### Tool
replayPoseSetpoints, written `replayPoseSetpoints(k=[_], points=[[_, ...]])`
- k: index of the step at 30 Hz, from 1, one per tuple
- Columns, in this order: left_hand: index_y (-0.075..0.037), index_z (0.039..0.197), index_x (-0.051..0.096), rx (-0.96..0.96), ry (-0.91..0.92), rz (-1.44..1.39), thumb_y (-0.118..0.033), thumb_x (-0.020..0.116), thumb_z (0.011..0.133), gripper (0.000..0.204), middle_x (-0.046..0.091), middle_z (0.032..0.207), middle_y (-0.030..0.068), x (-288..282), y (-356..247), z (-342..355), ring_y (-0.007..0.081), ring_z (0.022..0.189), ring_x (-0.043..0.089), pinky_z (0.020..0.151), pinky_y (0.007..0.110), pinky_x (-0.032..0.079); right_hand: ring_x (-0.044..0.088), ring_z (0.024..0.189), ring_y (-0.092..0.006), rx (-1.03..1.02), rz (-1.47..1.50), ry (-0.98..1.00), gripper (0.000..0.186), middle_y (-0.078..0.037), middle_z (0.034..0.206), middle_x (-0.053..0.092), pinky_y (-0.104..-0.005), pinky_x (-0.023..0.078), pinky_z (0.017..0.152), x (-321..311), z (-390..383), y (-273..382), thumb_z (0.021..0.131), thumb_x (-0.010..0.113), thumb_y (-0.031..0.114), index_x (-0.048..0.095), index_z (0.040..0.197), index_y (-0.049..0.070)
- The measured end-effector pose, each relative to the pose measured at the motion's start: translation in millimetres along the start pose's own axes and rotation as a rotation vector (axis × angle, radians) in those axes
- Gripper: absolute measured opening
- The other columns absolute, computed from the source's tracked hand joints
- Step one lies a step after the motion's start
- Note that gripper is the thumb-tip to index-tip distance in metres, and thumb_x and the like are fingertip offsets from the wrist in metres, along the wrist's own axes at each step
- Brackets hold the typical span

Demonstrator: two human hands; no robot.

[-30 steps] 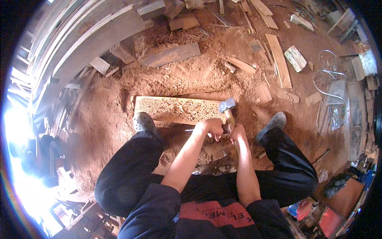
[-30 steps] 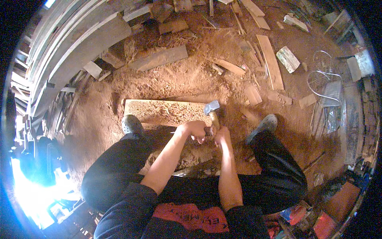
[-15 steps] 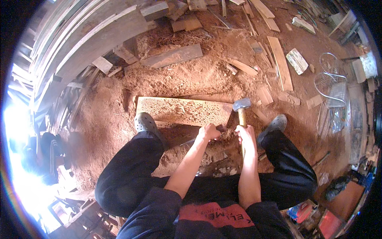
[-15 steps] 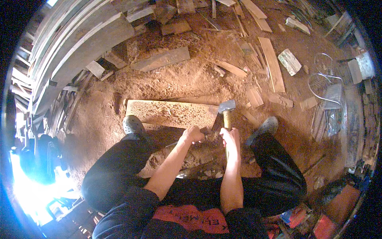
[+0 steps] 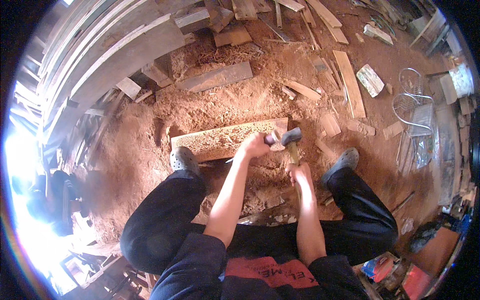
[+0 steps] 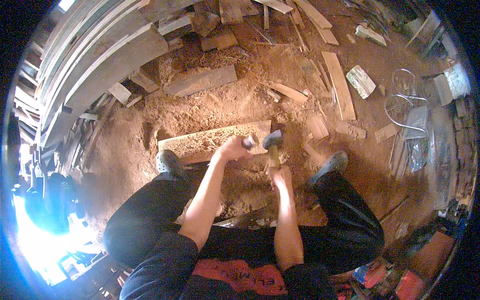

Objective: The person sits on the floor and repeatedly strikes a chisel with a mallet to carve a rectangular wooden plank resting between their feet. Wood shavings accumulate around the plank as the carving progresses.

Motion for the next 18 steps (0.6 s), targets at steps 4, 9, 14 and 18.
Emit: replayPoseSetpoints(k=[4, 9, 14, 18], points=[[-0.004, 0.091, 0.063, 0.238, -0.275, -0.596, -0.013, 0.079, 0.063, 0.034, 0.064, 0.079, 0.0021, -63.8, -52.5, -29.7, 0.0088, 0.074, 0.057, 0.069, 0.026, 0.047, 0.045, 0.037, -0.0124, 0.001, 0.102, 0.053, 0.015, -0.001, 0.051, 0.047, -0.029, 0.038, 0.032, 14.5, -1.1, 1.1, 0.073, 0.063, 0.012, 0.052, 0.074, 0.003], [-0.005, 0.087, 0.062, 0.278, -0.363, -0.859, -0.007, 0.078, 0.066, 0.026, 0.063, 0.078, -0.0013, -67.3, -25.1, -17.6, 0.007, 0.073, 0.056, 0.069, 0.023, 0.046, 0.047, 0.038, -0.0142, 0.001, 0.278, 0.157, 0.022, -0.005, 0.057, 0.051, -0.0291, 0.041, 0.034, 39.4, -6.3, 2.0, 0.076, 0.063, 0.014, 0.05, 0.09, 0.002], [-0.007, 0.085, 0.063, 0.352, -0.378, -0.654, -0.016, 0.079, 0.062, 0.03, 0.065, 0.078, 0.0042, -23.9, 1.3, -4.9, 0.0149, 0.073, 0.059, 0.07, 0.03, 0.048, 0.055, 0.045, -0.0179, 0.029, 0.199, 0.1, 0.035, -0.011, 0.063, 0.057, -0.0316, 0.046, 0.038, 35.5, -10.4, 0.2, 0.08, 0.064, 0.017, 0.047, 0.104, -0.002], [-0.009, 0.088, 0.063, 0.333, -0.34, -0.366, -0.025, 0.078, 0.06, 0.035, 0.065, 0.079, 0.0093, -3.9, -7.4, -0.2, 0.0234, 0.074, 0.062, 0.07, 0.033, 0.049, 0.057, 0.048, -0.0174, 0.067, 0.148, 0.103, 0.03, -0.01, 0.064, 0.058, -0.0307, 0.047, 0.04, 27.8, -0.2, -8.8, 0.08, 0.063, 0.023, 0.054, 0.096, -0.001]])
Point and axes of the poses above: each hand's wrist, its own z-axis towards the middle knuckle, its own x-axis out of the palm, y = z × x, the point moved 5 cm from there along z, towards the middle knuckle
